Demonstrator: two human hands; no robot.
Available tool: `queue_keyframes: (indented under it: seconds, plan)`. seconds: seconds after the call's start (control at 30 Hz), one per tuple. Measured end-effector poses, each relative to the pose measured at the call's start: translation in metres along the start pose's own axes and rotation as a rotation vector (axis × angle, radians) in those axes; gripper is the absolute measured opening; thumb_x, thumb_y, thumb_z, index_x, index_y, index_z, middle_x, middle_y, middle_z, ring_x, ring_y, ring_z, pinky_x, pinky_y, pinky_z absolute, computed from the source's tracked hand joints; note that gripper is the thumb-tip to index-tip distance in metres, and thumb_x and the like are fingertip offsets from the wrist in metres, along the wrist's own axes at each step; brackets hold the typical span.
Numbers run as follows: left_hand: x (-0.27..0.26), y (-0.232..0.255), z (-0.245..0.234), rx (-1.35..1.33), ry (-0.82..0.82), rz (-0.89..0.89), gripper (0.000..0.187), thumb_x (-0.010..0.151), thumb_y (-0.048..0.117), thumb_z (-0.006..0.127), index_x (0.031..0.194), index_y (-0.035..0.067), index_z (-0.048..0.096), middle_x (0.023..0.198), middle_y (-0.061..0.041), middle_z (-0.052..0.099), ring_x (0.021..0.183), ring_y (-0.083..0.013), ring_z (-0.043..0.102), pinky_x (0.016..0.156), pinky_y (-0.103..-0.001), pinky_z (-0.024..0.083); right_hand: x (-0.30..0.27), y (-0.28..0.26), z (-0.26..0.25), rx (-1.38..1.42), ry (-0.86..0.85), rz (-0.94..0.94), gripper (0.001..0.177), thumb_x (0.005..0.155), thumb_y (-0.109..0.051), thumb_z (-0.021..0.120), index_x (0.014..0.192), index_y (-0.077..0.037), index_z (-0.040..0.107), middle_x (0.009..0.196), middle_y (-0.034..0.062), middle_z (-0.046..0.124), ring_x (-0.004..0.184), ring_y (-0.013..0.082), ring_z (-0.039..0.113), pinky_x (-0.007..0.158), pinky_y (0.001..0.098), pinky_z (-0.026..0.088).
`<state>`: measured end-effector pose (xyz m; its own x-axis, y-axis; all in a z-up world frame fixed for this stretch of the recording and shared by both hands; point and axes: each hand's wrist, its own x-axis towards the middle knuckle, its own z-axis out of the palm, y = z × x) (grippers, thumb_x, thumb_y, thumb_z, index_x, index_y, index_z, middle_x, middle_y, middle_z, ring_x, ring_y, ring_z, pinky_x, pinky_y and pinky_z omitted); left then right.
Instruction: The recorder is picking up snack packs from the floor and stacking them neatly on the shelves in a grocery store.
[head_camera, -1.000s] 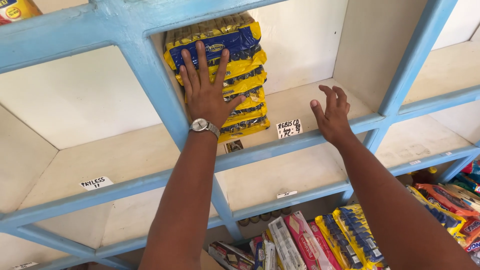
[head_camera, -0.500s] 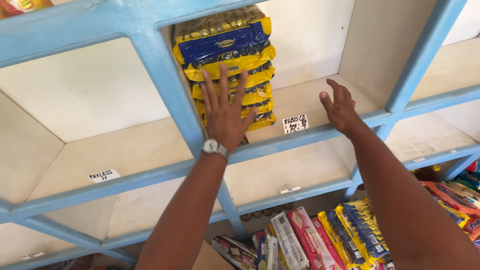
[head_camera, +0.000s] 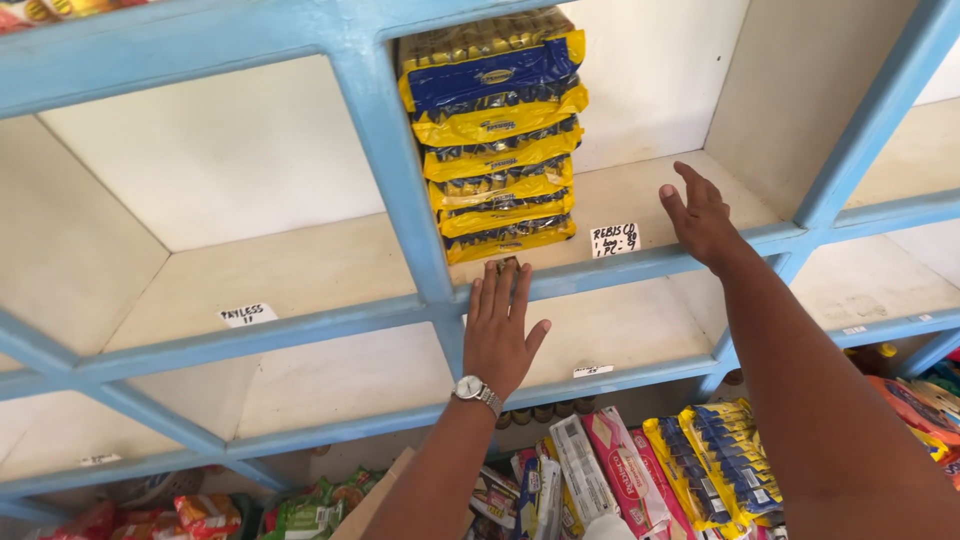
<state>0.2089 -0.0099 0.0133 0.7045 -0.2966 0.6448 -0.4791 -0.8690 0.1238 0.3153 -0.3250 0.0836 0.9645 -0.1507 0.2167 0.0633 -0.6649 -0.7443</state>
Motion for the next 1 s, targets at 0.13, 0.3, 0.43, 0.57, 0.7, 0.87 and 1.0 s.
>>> queue_keyframes:
  seconds: [0.13, 0.3, 0.43, 0.57, 0.7, 0.87, 1.0]
  plan:
    - [0.0, 0.007, 0.0, -0.018, 0.04, -0.022, 0.087, 0.091, 0.046, 0.068, 0.16, 0.01, 0.029, 0.163, -0.016, 0.034, 0.155, -0.037, 0.022, 0.127, -0.052, 0.013, -0.004, -0.005, 0.001, 0.003, -0.002, 0.013, 0.075, 0.098, -0.068, 0.034, 0.16, -0.028, 0.028, 0.167, 0.0154, 0.021, 0.152, 0.0433, 0.02, 0.12, 0.0586, 0.023]
    - [0.001, 0.011, 0.004, -0.034, 0.054, -0.073, 0.086, 0.088, 0.044, 0.072, 0.157, 0.01, 0.034, 0.16, -0.016, 0.037, 0.153, -0.0375, 0.025, 0.127, -0.051, 0.014, -0.003, 0.017, 0.011, -0.092, 0.055, -0.177, 0.067, 0.106, -0.058, 0.038, 0.16, -0.019, 0.033, 0.161, 0.0199, 0.035, 0.15, 0.0425, 0.032, 0.121, 0.0555, 0.028]
    - [-0.003, 0.011, 0.006, -0.043, 0.06, -0.081, 0.083, 0.088, 0.042, 0.073, 0.156, 0.011, 0.036, 0.158, -0.016, 0.04, 0.151, -0.0369, 0.029, 0.127, -0.051, 0.015, -0.019, 0.019, 0.01, -0.079, 0.033, -0.244, 0.062, 0.108, -0.049, 0.042, 0.16, -0.017, 0.031, 0.158, 0.0216, 0.037, 0.146, 0.0418, 0.037, 0.119, 0.0531, 0.033]
    - [-0.004, 0.015, 0.004, -0.041, 0.095, -0.077, 0.079, 0.089, 0.039, 0.073, 0.155, 0.011, 0.039, 0.156, -0.016, 0.044, 0.148, -0.0366, 0.034, 0.128, -0.051, 0.017, -0.029, 0.025, 0.008, -0.058, 0.034, -0.353, 0.06, 0.109, -0.032, 0.048, 0.162, -0.015, 0.027, 0.16, 0.0233, 0.035, 0.143, 0.0418, 0.04, 0.115, 0.0509, 0.038]
    - [-0.003, 0.018, -0.001, -0.045, 0.099, -0.086, 0.081, 0.086, 0.035, 0.076, 0.154, 0.01, 0.04, 0.153, -0.016, 0.045, 0.147, -0.0366, 0.036, 0.127, -0.051, 0.018, -0.034, 0.024, 0.006, -0.091, 0.01, -0.373, 0.061, 0.106, -0.023, 0.05, 0.161, -0.016, 0.026, 0.161, 0.0231, 0.032, 0.138, 0.0412, 0.043, 0.111, 0.0501, 0.041]
    - [-0.005, 0.023, -0.001, -0.033, 0.079, -0.11, 0.09, 0.08, 0.032, 0.08, 0.155, 0.01, 0.036, 0.154, -0.017, 0.043, 0.148, -0.0369, 0.033, 0.128, -0.052, 0.015, -0.034, 0.031, 0.008, -0.084, 0.005, -0.376, 0.06, 0.106, -0.023, 0.05, 0.161, -0.018, 0.027, 0.161, 0.0217, 0.034, 0.136, 0.0405, 0.044, 0.112, 0.0507, 0.04]
    - [-0.001, 0.023, 0.001, 0.002, 0.036, -0.131, 0.101, 0.073, 0.03, 0.085, 0.157, 0.011, 0.03, 0.156, -0.016, 0.039, 0.151, -0.0378, 0.026, 0.128, -0.052, 0.011, -0.036, 0.022, 0.011, -0.129, 0.042, -0.379, 0.059, 0.105, -0.025, 0.049, 0.16, -0.022, 0.028, 0.161, 0.0171, 0.037, 0.136, 0.0405, 0.042, 0.115, 0.0539, 0.034]
